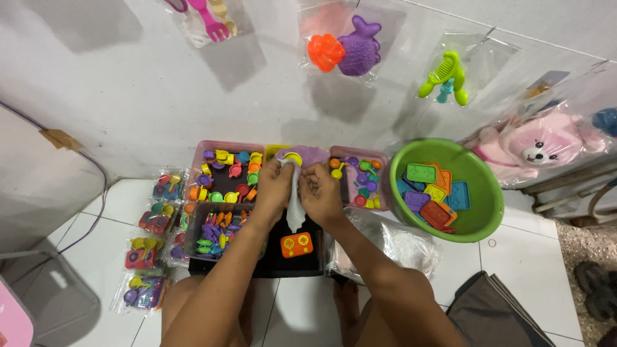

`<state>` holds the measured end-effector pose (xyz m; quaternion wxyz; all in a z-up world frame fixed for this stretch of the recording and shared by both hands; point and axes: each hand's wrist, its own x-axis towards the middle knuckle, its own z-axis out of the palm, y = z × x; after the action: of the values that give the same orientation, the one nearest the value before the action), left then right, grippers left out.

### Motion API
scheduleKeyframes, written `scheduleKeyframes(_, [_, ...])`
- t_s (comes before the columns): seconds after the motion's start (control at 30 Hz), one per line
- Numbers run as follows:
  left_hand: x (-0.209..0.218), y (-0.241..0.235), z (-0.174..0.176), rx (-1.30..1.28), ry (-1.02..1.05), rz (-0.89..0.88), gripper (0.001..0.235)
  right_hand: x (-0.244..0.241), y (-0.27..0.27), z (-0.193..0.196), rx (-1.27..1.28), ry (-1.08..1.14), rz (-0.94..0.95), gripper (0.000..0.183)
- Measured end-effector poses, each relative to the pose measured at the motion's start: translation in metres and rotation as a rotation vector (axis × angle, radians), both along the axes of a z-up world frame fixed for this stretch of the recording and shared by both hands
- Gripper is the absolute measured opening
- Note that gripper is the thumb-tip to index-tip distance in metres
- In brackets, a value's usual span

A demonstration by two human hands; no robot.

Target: The person sits on the floor and wipes various colorful plastic toys with a purple cloth. They pick up items from a yellow bin, wipe them, and place them into a green basin. The person handles multiple toy shapes, including a camera and a fish, one at a time.

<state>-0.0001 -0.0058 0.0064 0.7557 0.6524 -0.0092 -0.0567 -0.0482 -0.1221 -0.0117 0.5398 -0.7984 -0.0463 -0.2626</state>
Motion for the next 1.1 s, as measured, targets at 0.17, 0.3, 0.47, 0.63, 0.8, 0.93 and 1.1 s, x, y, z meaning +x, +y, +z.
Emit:
scheduleKeyframes(0.17, [0.005, -0.005, -0.008, -0.367, 0.233, -0.175, 0.012, 0.001, -0.009, -0.010, 0.004, -0.008, -0.026, 0.012])
scheduleKeyframes(0.3, [0.000, -0.006, -0.006, -0.337, 0.245, -0.123, 0.011, -0.005, 0.003, 0.006, -0.011, -0.013, -0.041, 0.010])
scheduleKeyframes(0.47, [-0.004, -0.004, 0.009, -0.093, 0.154, -0.015, 0.040, -0.007, 0.012, 0.011, 0.028, -0.027, -0.043, 0.011])
scheduleKeyframes(0.63, [0.002, -0.003, 0.001, -0.083, 0.147, -0.014, 0.040, -0.003, 0.005, 0.008, -0.015, -0.036, -0.045, 0.010])
scheduleKeyframes(0.8, [-0.008, 0.001, 0.026, -0.110, 0.172, -0.058, 0.034, 0.000, 0.001, 0.002, -0.012, -0.034, -0.033, 0.010])
scheduleKeyframes(0.93, [0.003, -0.002, 0.005, -0.217, 0.219, -0.039, 0.020, -0.002, 0.000, -0.003, -0.001, -0.011, -0.012, 0.011])
scheduleKeyframes(1.1, [0.013, -0.001, -0.016, -0.097, 0.158, 0.026, 0.027, -0.002, 0.001, -0.002, -0.008, -0.010, 0.019, 0.011])
